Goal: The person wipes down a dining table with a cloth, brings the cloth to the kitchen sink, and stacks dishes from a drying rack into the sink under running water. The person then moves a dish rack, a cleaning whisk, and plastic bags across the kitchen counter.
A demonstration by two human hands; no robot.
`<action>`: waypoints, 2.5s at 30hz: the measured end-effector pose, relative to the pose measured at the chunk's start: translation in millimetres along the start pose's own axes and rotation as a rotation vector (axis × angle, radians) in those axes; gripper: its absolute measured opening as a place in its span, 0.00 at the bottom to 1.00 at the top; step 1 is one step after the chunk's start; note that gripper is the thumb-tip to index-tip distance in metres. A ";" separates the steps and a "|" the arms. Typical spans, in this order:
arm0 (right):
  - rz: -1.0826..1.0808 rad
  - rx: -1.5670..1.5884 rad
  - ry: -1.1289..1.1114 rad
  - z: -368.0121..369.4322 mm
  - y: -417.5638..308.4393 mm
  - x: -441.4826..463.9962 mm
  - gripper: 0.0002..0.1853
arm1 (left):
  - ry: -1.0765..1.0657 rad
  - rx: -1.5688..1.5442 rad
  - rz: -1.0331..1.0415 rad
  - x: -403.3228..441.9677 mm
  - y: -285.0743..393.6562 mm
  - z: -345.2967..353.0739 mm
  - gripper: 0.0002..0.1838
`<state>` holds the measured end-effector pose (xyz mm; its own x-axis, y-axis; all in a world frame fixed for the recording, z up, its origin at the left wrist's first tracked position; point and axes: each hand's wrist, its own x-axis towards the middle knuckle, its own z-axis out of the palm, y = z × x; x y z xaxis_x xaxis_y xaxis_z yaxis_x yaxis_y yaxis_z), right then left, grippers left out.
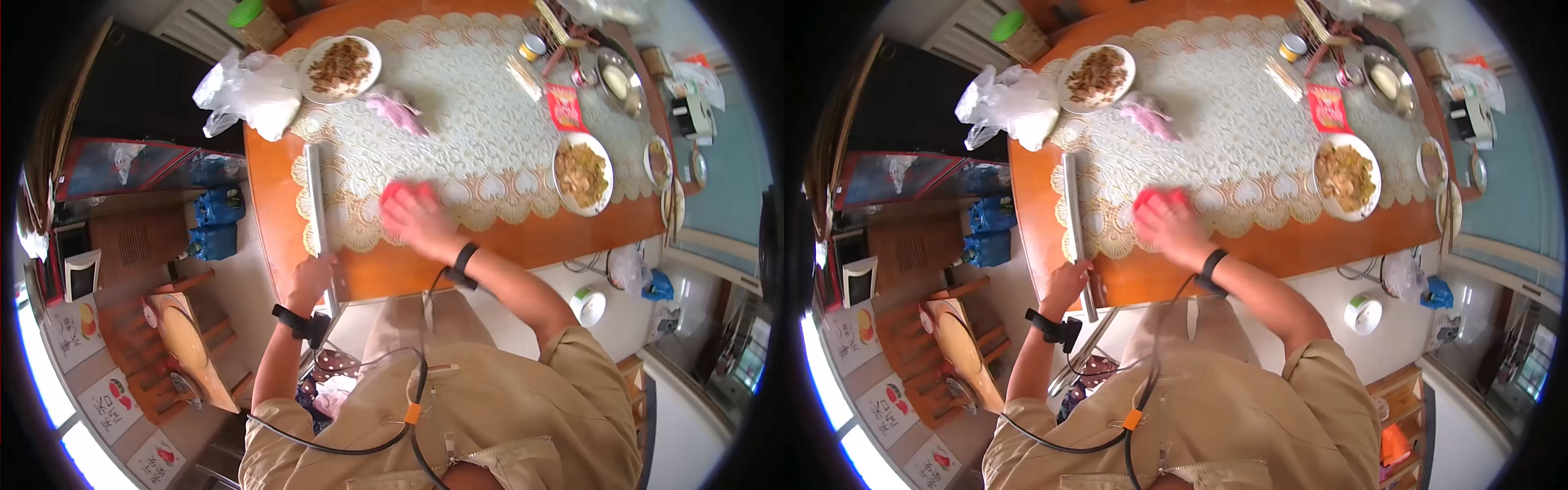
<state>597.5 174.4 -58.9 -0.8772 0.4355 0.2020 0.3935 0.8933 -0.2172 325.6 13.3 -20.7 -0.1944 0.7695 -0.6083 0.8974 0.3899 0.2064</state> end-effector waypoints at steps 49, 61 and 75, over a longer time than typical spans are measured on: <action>0.467 -0.152 0.051 15.1 416.9 218.4 0.27 | 0.340 -1.637 -0.248 304.1 75.9 -136.0 0.14; -0.277 0.446 -0.088 69.1 336.5 435.6 0.19 | 0.105 -1.636 -0.321 196.4 87.5 -79.9 0.14; 0.117 -0.403 0.280 46.9 430.9 423.5 0.17 | -0.102 -1.570 -0.290 188.2 70.4 -101.1 0.16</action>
<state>382.6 738.5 -111.8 -0.7351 0.4989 0.4591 0.6081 0.7846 0.1210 312.2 236.7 -43.2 -0.1946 0.5698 -0.7984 -0.4536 0.6694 0.5883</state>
